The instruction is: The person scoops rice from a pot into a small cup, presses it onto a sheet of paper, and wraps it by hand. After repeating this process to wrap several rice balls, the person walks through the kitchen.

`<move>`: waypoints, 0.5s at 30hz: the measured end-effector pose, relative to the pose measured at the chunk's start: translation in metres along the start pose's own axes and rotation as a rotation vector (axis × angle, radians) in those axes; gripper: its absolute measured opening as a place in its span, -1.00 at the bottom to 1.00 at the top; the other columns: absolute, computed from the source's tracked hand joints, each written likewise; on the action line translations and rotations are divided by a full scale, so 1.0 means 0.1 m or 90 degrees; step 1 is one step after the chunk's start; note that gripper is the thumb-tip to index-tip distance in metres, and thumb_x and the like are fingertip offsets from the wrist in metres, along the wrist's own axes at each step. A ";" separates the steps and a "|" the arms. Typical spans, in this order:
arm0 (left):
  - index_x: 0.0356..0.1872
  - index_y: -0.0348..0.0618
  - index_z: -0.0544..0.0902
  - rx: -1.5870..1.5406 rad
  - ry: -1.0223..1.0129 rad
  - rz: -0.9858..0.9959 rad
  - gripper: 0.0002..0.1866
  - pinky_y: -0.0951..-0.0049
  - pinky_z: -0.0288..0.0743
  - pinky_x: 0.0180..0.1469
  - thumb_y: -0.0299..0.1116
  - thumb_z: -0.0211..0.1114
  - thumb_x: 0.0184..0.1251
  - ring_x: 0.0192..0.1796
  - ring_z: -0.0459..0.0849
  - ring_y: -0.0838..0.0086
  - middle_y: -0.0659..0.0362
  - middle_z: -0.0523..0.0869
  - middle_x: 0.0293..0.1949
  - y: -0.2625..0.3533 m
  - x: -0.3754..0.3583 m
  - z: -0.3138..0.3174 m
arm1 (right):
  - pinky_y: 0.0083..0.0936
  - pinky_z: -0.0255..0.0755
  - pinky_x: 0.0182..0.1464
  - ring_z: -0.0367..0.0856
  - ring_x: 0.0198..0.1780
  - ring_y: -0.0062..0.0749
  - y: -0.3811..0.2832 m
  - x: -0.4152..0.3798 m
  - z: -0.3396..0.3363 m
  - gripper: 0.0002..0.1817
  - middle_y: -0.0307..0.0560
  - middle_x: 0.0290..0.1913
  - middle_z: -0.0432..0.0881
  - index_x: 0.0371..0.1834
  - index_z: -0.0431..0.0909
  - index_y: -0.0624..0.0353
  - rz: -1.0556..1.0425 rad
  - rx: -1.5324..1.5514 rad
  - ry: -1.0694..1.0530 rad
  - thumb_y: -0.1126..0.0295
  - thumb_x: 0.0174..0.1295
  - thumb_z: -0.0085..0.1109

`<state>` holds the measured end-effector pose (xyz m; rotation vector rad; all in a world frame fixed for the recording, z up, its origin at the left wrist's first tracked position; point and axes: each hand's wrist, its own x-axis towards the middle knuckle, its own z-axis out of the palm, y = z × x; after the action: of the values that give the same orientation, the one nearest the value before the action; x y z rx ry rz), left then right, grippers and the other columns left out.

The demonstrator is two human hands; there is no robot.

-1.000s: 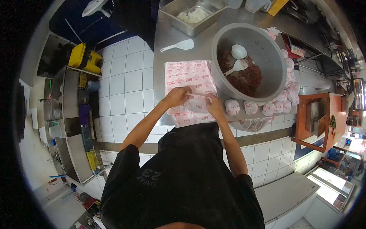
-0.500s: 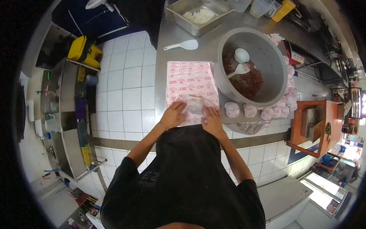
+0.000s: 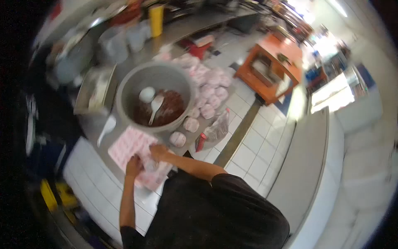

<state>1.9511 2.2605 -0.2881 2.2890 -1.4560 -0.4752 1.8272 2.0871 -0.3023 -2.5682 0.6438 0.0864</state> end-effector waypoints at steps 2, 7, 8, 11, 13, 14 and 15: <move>-0.10 -0.18 0.70 0.057 0.047 0.093 -0.49 0.11 0.61 -0.02 -0.27 0.55 -0.19 -0.11 0.74 0.01 -0.12 0.77 -0.18 -0.11 0.33 -0.16 | 0.02 0.54 0.01 0.69 -0.02 0.12 -0.02 0.13 0.19 -0.69 0.17 -0.14 0.71 -0.36 0.69 0.22 -0.137 -0.066 0.082 0.15 0.23 0.25; -0.55 -0.18 0.74 0.100 -0.285 0.055 -0.62 0.19 0.66 -0.12 -0.30 0.65 -0.55 -0.30 0.75 0.02 -0.06 0.74 -0.45 -0.07 0.51 -0.19 | -0.04 0.55 -0.02 0.70 -0.06 0.10 -0.03 0.11 -0.21 -0.74 0.13 -0.24 0.73 -0.29 0.73 0.22 -0.118 -0.036 -0.155 0.23 0.16 0.31; -0.67 -0.17 0.69 -0.004 -0.273 -0.034 -0.74 0.12 0.63 -0.20 -0.35 0.60 -0.44 -0.34 0.74 0.04 -0.06 0.72 -0.50 0.00 0.43 -0.28 | -0.03 0.54 -0.02 0.70 -0.06 0.09 -0.03 0.10 -0.29 -0.76 0.13 -0.22 0.73 -0.27 0.73 0.19 -0.135 -0.019 -0.193 0.25 0.15 0.31; -0.61 -0.20 0.69 -0.025 0.003 -0.060 -0.82 0.05 0.57 -0.26 -0.38 0.51 -0.26 -0.38 0.72 0.05 -0.06 0.72 -0.49 -0.29 0.03 0.18 | -0.03 0.56 -0.02 0.70 -0.09 0.08 -0.07 -0.15 -0.26 -0.75 0.21 -0.24 0.71 -0.29 0.72 0.22 -0.137 0.031 -0.115 0.27 0.05 0.37; -0.54 -0.24 0.65 -0.142 0.133 -0.081 -0.88 0.07 0.51 -0.31 -0.42 0.38 -0.05 -0.43 0.67 0.05 -0.04 0.68 -0.53 0.15 -0.28 0.01 | -0.06 0.57 0.01 0.70 -0.12 0.10 -0.05 -0.25 0.01 -0.72 0.28 -0.29 0.69 -0.32 0.68 0.30 -0.102 0.094 0.050 0.30 0.00 0.39; -0.52 -0.26 0.64 -0.169 0.185 -0.124 -0.93 0.13 0.50 -0.30 -0.48 0.33 0.03 -0.41 0.67 0.06 -0.05 0.68 -0.51 0.16 -0.38 0.16 | -0.08 0.56 0.05 0.69 -0.12 0.12 -0.06 -0.33 0.16 -0.73 0.27 -0.29 0.68 -0.31 0.66 0.33 -0.077 0.138 0.097 0.33 0.03 0.35; -0.47 -0.31 0.63 -0.206 0.256 -0.183 -0.96 0.17 0.50 -0.26 -0.55 0.27 0.09 -0.36 0.67 0.11 -0.05 0.69 -0.41 0.27 -0.49 0.31 | -0.08 0.56 0.05 0.69 -0.12 0.12 -0.13 -0.47 0.18 -0.73 0.27 -0.29 0.68 -0.31 0.66 0.33 -0.074 0.143 0.104 0.33 0.03 0.35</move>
<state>1.8955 2.2903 -0.2976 2.1739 -0.8013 -0.2806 1.7920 2.1255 -0.3042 -2.4041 0.5287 -0.2242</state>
